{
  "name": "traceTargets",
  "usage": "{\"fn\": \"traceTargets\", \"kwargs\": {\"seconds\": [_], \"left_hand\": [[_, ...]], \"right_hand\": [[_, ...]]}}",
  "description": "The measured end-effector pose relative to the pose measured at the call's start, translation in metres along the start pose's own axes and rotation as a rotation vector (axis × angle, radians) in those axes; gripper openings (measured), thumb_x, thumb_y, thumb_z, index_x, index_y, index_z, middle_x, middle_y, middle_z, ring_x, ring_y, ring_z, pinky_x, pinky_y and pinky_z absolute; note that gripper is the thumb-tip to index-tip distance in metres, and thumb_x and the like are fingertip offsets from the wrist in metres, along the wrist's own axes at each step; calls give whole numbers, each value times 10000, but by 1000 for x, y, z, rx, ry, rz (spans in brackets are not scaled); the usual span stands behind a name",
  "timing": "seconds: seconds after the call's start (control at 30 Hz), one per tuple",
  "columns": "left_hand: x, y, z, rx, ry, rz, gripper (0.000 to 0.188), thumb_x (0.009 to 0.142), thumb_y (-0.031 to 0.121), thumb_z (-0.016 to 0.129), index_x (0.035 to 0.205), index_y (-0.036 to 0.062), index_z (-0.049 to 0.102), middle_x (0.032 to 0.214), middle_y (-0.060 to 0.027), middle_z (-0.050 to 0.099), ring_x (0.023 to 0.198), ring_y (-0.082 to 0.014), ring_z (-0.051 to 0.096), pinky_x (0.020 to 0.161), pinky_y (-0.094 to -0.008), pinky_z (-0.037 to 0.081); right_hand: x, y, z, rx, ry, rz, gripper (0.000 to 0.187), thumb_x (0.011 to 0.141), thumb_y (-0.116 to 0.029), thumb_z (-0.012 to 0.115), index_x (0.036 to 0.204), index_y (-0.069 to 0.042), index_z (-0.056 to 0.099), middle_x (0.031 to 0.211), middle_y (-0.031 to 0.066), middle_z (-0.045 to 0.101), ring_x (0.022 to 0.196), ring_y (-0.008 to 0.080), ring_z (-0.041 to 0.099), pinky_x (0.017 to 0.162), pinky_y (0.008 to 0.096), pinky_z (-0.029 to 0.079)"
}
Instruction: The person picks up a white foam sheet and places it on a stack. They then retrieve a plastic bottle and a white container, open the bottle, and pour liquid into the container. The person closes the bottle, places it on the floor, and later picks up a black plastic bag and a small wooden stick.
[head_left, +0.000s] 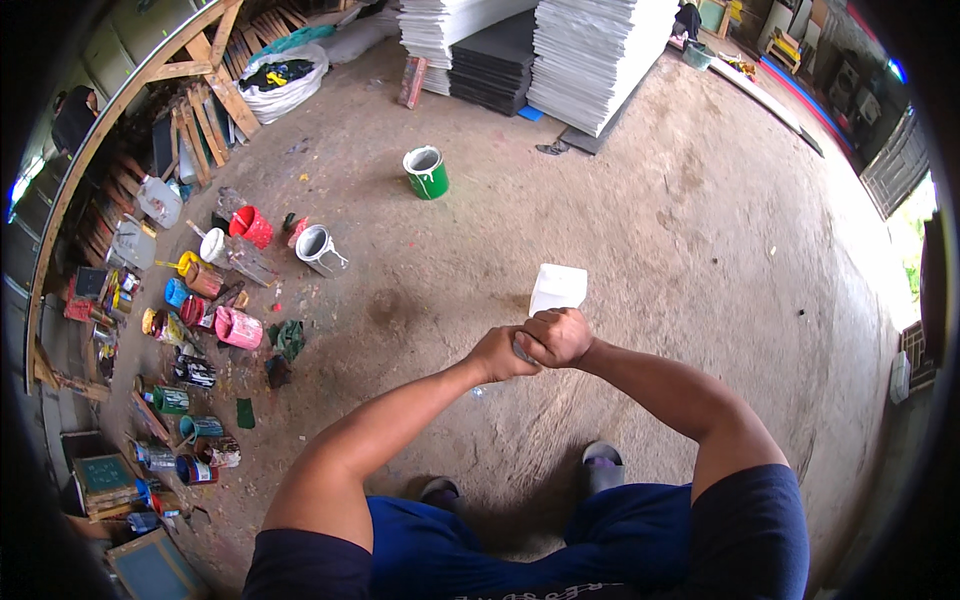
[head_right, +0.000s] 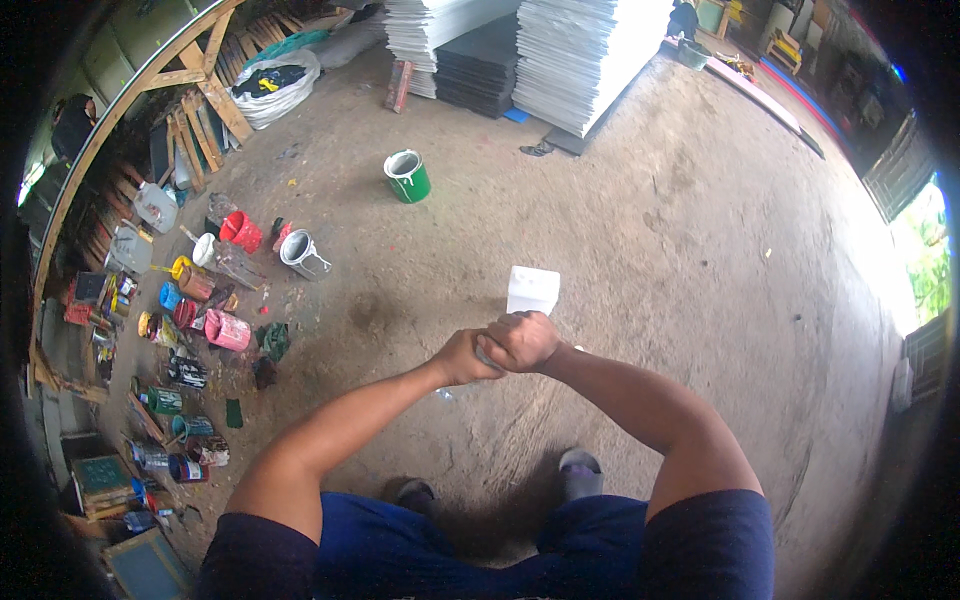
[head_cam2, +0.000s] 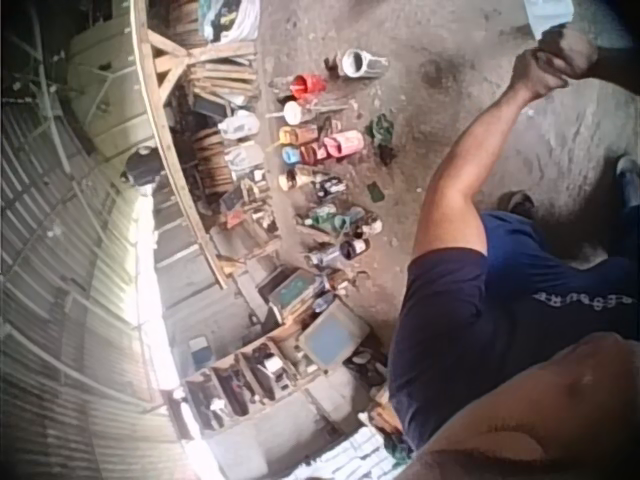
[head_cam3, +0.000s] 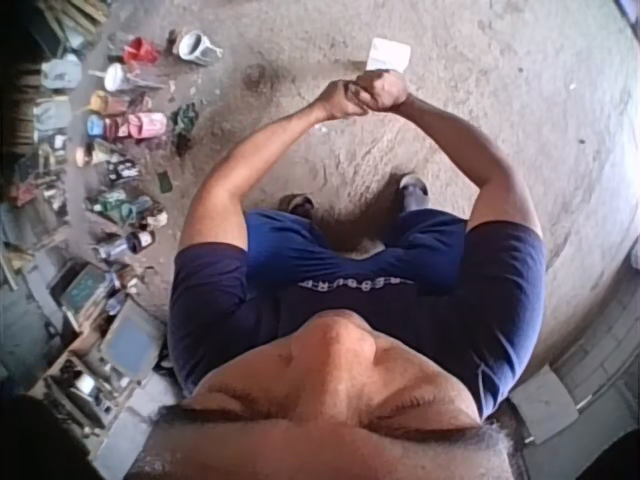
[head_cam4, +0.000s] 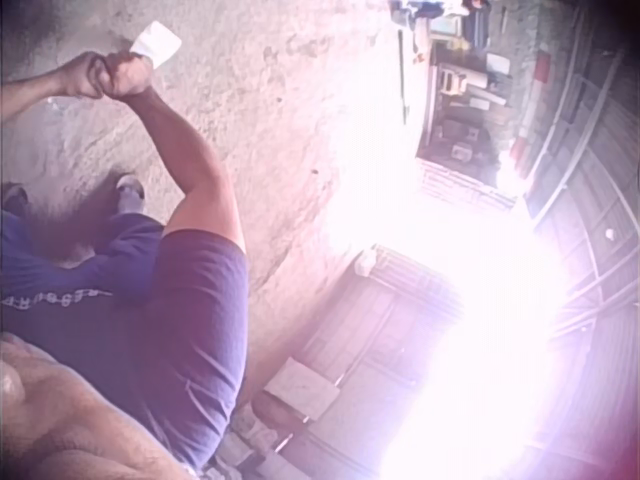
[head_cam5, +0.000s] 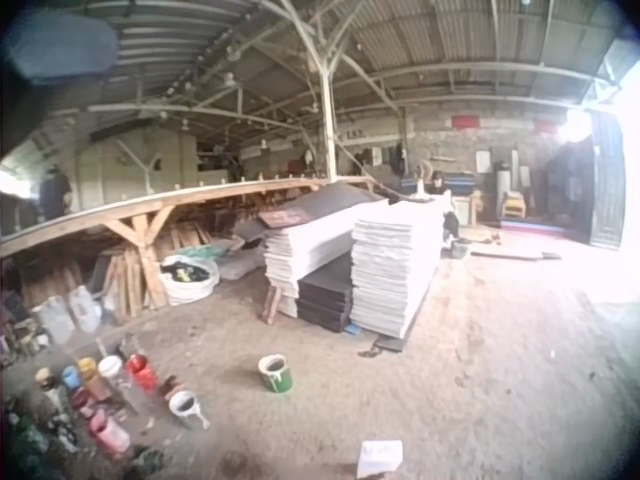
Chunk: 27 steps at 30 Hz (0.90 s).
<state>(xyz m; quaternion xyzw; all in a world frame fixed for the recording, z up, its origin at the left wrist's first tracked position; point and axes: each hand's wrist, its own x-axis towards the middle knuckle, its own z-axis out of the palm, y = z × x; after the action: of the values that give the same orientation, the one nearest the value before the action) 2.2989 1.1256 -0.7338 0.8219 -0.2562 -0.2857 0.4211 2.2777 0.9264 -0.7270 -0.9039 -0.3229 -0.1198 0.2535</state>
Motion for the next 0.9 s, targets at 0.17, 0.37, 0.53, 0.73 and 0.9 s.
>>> {"fn": "traceTargets", "kwargs": {"seconds": [0.17, 0.37, 0.53, 0.73, 0.9], "left_hand": [[11, -21, -3, 250, 105, 1, 561, 750, 371, 890, 1179, 73, 686, 1072, -157, 769, 1027, -308, 751, 894, -430, 584], [-4, -72, 0, 83, 268, -76, 532, 782, 437, 901, 1112, 81, 685, 990, -132, 752, 956, -320, 738, 849, -409, 566], [-12, -105, 12, -21, 288, 110, 517, 798, 393, 908, 1127, 82, 659, 1029, -77, 723, 957, -225, 704, 867, -368, 548], [-23, -115, 6, 14, 162, 38, 559, 768, 387, 930, 1152, 84, 659, 1043, -85, 727, 983, -216, 708, 883, -359, 550], [-25, -108, -7, 45, 104, 3, 590, 808, 485, 875, 1184, 71, 689, 1087, -99, 749, 1020, -223, 716, 905, -357, 551]], "right_hand": [[11, 24, -17, -16, 7, 79, 423, 1010, -487, 629, 947, -75, 706, 823, 119, 708, 743, 325, 717, 616, 463, 558], [29, 70, -41, -390, -106, 252, 387, 1003, -449, 657, 1211, -122, 678, 1129, 59, 707, 1112, 252, 645, 931, 412, 552], [29, 81, -35, -402, -342, 290, 450, 1026, -451, 610, 1338, -128, 624, 1255, 55, 709, 1235, 259, 629, 1003, 437, 551], [26, 84, -30, -315, -221, 248, 372, 1015, -433, 633, 1259, -158, 685, 1182, 50, 752, 1144, 263, 695, 896, 430, 592], [31, 90, -31, 58, -144, 572, 276, 1002, -377, 669, 1103, -142, 772, 1062, 91, 786, 1068, 302, 730, 873, 430, 585]]}}
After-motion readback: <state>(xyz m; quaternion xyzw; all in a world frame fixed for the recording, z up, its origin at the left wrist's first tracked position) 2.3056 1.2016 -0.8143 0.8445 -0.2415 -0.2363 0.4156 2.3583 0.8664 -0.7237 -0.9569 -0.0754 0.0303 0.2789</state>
